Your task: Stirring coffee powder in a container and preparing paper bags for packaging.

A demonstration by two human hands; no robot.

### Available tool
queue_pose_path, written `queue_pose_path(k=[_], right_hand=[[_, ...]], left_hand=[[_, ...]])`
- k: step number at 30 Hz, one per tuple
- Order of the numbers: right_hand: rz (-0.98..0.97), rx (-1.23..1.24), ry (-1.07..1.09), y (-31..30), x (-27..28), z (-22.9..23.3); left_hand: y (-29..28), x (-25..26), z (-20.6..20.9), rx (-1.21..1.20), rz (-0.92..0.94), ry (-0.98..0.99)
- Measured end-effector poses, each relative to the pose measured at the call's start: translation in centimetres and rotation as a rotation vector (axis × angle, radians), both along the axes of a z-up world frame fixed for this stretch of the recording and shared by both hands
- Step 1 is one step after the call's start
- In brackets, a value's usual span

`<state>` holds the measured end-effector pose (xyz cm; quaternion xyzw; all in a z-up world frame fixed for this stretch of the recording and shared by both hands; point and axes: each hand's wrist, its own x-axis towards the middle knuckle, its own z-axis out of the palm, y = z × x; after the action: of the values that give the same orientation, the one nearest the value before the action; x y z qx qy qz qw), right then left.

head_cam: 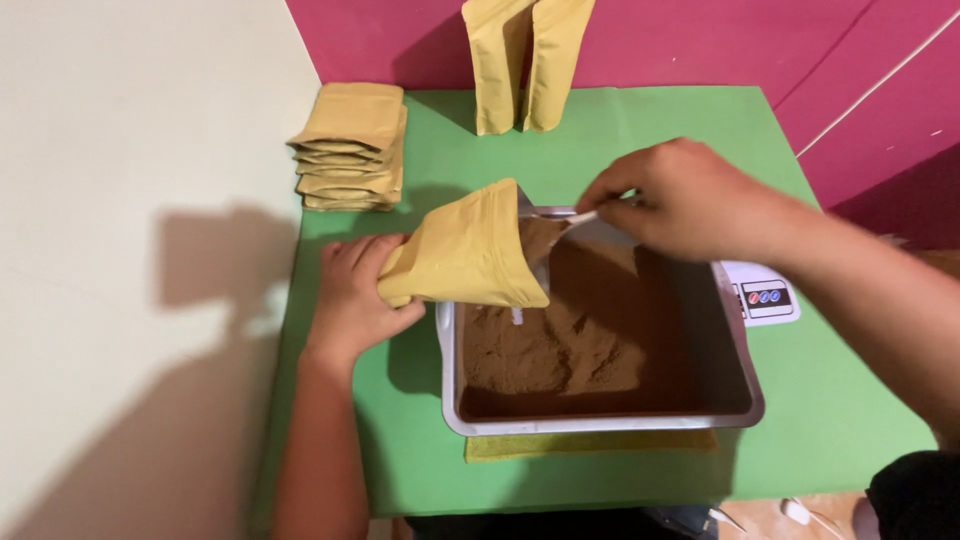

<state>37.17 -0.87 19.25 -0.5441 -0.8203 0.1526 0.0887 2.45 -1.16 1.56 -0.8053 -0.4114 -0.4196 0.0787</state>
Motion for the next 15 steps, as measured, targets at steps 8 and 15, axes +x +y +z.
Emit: queue_pose_path(k=[8,15], right_hand=[[0.298,0.886,-0.207,-3.0,-1.3,-3.2],[0.227,0.918,-0.184,-5.1,3.4,-3.0]], left_hand=[[0.2,-0.2,-0.7,-0.256,-0.13,-0.138],[0.5,-0.6,-1.5,-0.475,-0.277,-0.378]])
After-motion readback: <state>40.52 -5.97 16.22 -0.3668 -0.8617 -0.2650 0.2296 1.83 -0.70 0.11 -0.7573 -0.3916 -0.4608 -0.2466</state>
